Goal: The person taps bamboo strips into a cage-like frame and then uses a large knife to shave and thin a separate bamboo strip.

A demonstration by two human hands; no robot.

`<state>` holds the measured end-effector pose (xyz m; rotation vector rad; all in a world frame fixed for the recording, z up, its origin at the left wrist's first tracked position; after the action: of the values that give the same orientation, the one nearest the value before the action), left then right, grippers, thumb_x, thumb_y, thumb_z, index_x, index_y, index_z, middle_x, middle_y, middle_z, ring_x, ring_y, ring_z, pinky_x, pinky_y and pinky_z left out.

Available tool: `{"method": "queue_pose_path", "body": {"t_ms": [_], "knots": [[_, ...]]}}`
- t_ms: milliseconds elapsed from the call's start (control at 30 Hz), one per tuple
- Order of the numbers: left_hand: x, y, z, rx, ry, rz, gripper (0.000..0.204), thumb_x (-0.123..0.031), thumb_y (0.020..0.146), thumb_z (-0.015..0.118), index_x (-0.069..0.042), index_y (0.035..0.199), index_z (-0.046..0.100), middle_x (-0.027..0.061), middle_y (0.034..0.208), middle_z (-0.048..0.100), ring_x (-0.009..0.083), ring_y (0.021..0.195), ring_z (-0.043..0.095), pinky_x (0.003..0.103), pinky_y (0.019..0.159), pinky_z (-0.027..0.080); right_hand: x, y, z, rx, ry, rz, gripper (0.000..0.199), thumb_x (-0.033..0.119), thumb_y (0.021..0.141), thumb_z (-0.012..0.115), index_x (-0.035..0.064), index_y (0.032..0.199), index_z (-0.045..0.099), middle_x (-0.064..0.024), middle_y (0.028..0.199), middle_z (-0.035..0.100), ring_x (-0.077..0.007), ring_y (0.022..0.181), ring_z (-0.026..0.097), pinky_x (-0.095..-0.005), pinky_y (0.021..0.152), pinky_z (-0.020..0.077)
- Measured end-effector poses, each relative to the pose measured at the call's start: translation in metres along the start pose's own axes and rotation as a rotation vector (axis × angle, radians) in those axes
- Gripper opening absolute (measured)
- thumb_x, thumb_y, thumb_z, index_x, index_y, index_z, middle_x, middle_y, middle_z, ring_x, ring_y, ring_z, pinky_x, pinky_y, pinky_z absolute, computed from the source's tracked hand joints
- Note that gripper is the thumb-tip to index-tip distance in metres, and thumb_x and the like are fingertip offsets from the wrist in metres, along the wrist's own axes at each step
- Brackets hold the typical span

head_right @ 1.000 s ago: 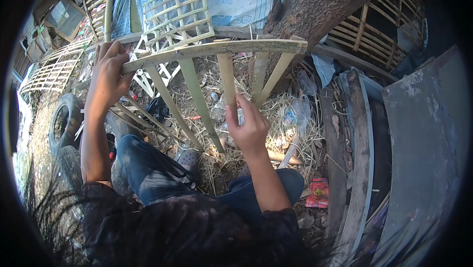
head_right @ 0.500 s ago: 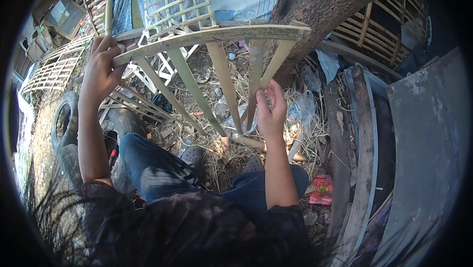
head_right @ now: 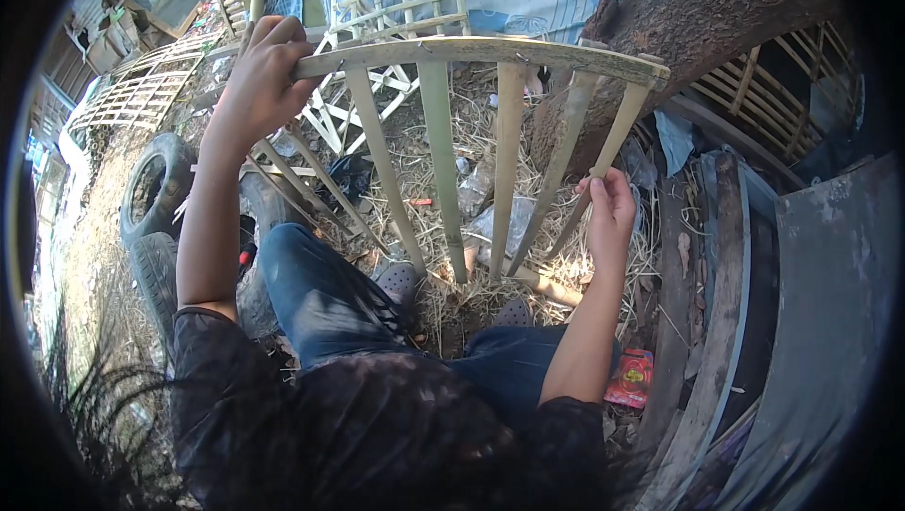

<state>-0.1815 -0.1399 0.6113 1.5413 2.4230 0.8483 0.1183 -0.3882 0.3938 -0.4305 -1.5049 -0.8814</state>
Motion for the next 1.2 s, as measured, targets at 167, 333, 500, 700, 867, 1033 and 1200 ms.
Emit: {"method": "queue_pose_path", "body": {"t_ms": [167, 333, 500, 700, 867, 1033, 1200], "knots": [[-0.023, 0.008, 0.009, 0.032, -0.003, 0.012, 0.019, -0.017, 0.076, 0.065, 0.000, 0.083, 0.067, 0.0101, 0.097, 0.055, 0.0302, 0.110, 0.048, 0.059, 0.102, 0.034, -0.008, 0.004, -0.025, -0.153, -0.094, -0.049, 0.024, 0.008, 0.092, 0.059, -0.0007, 0.114, 0.054, -0.0081, 0.102, 0.061, -0.0152, 0.095, 0.059, -0.0289, 0.085, 0.0472], [-0.058, 0.012, 0.032, 0.055, 0.037, 0.033, 0.015, -0.015, 0.074, 0.067, -0.002, 0.082, 0.066, 0.0102, 0.099, 0.053, 0.0303, 0.113, 0.047, 0.067, 0.109, 0.025, 0.079, -0.032, -0.008, -0.480, -0.615, -0.419, 0.037, 0.009, 0.084, 0.067, 0.0023, 0.117, 0.053, -0.0149, 0.119, 0.054, -0.0269, 0.111, 0.053, -0.0406, 0.096, 0.0410], [-0.095, 0.015, 0.054, 0.065, 0.075, 0.136, 0.020, -0.022, 0.071, 0.074, -0.007, 0.081, 0.068, 0.0083, 0.099, 0.054, 0.0284, 0.111, 0.049, 0.068, 0.104, 0.029, 0.179, -0.046, 0.107, -0.096, -0.988, -0.883, 0.039, 0.013, 0.079, 0.069, 0.0062, 0.115, 0.056, -0.0150, 0.119, 0.053, -0.0337, 0.114, 0.050, -0.0471, 0.102, 0.0356], [-0.106, 0.022, 0.052, 0.060, 0.126, 0.150, 0.026, -0.028, 0.068, 0.077, -0.010, 0.084, 0.069, 0.0070, 0.104, 0.054, 0.0261, 0.112, 0.049, 0.069, 0.103, 0.027, 0.158, 0.004, 0.132, 0.344, -1.172, -0.678, 0.025, 0.018, 0.083, 0.067, 0.0041, 0.103, 0.062, -0.0111, 0.103, 0.063, -0.0281, 0.104, 0.057, -0.0470, 0.105, 0.0334], [-0.099, 0.020, 0.063, 0.137, 0.079, 0.192, 0.030, -0.029, 0.071, 0.077, -0.010, 0.092, 0.070, 0.0082, 0.109, 0.054, 0.0284, 0.118, 0.046, 0.069, 0.107, 0.023, 0.153, 0.005, 0.137, 0.327, -1.073, -0.715, 0.018, 0.015, 0.084, 0.064, 0.0026, 0.097, 0.062, -0.0121, 0.092, 0.066, -0.0319, 0.095, 0.059, -0.0416, 0.094, 0.0406], [-0.079, 0.014, 0.070, 0.092, 0.090, 0.152, 0.038, -0.027, 0.069, 0.078, -0.011, 0.100, 0.064, 0.0075, 0.111, 0.052, 0.0290, 0.123, 0.044, 0.070, 0.110, 0.016, 0.132, 0.015, 0.149, 0.407, -0.955, -0.510, 0.016, 0.016, 0.087, 0.060, 0.0018, 0.094, 0.058, -0.0144, 0.089, 0.066, -0.0350, 0.090, 0.059, -0.0439, 0.088, 0.0428], [-0.069, -0.012, 0.044, -0.205, -0.004, 0.093, 0.059, -0.028, 0.064, 0.083, -0.016, 0.113, 0.054, 0.0079, 0.118, 0.050, 0.0329, 0.131, 0.037, 0.068, 0.111, 0.010, 0.113, 0.026, 0.146, 0.418, -0.895, -0.385, 0.017, 0.019, 0.088, 0.060, 0.0028, 0.094, 0.058, -0.0142, 0.085, 0.065, -0.0353, 0.088, 0.060, -0.0439, 0.085, 0.0438]]}}
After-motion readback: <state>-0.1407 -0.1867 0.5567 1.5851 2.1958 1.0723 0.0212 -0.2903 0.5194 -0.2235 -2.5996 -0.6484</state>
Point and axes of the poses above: each hand's wrist, its own y-axis towards the middle knuckle, its own z-axis out of the palm, x = y × z, the point moved 7 cm from there along y, towards the middle knuckle
